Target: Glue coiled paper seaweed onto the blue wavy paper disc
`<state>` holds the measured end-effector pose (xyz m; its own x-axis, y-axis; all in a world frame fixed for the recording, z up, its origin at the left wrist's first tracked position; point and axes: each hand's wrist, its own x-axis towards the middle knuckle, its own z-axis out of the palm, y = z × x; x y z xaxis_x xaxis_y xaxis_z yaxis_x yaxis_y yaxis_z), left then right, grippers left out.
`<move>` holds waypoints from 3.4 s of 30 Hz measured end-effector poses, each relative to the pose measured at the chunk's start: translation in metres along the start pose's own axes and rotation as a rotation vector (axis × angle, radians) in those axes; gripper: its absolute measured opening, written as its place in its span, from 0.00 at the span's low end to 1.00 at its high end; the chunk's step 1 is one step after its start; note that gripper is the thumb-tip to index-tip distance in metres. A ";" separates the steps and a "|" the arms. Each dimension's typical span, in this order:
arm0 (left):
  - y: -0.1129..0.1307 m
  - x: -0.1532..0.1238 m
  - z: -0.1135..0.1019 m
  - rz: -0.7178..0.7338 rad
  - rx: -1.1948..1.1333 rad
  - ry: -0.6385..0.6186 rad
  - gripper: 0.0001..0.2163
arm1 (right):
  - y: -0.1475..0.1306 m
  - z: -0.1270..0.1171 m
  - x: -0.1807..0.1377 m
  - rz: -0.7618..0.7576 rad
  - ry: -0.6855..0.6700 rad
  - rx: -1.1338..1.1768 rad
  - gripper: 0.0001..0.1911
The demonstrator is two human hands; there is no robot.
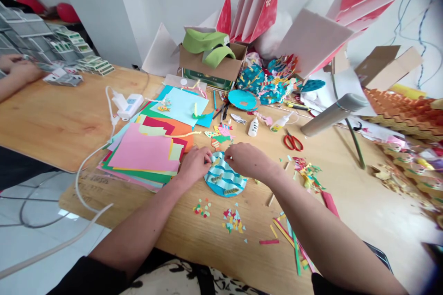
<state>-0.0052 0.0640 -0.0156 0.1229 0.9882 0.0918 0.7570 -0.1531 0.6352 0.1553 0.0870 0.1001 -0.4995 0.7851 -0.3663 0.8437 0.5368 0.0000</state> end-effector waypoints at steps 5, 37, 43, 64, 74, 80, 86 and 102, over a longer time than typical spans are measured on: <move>-0.002 0.000 0.001 0.004 -0.009 -0.002 0.10 | -0.004 0.004 -0.004 -0.087 -0.171 -0.065 0.23; -0.002 0.000 0.001 0.003 -0.005 -0.023 0.10 | -0.011 0.014 0.003 -0.133 -0.174 -0.118 0.22; 0.000 -0.001 0.000 -0.008 0.001 -0.017 0.10 | -0.013 0.016 0.004 -0.147 -0.164 -0.161 0.21; 0.005 -0.006 -0.005 -0.006 -0.012 -0.019 0.14 | -0.006 0.012 -0.004 -0.130 -0.182 -0.069 0.25; -0.002 -0.007 -0.002 -0.016 -0.184 0.031 0.13 | 0.024 0.010 -0.062 0.012 0.099 0.237 0.26; -0.007 -0.007 -0.003 -0.025 -0.222 0.068 0.12 | 0.029 0.023 -0.101 0.144 0.174 0.352 0.24; -0.006 -0.011 -0.007 0.025 -0.178 0.102 0.10 | 0.038 0.056 -0.131 0.211 0.290 0.463 0.22; 0.001 -0.016 -0.010 0.226 -0.335 0.599 0.19 | 0.058 0.086 -0.113 0.415 0.422 0.570 0.15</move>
<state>-0.0125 0.0484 -0.0087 -0.1924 0.7823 0.5924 0.5052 -0.4386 0.7432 0.2778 0.0033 0.0614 -0.0614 0.9963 -0.0599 0.8898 0.0274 -0.4556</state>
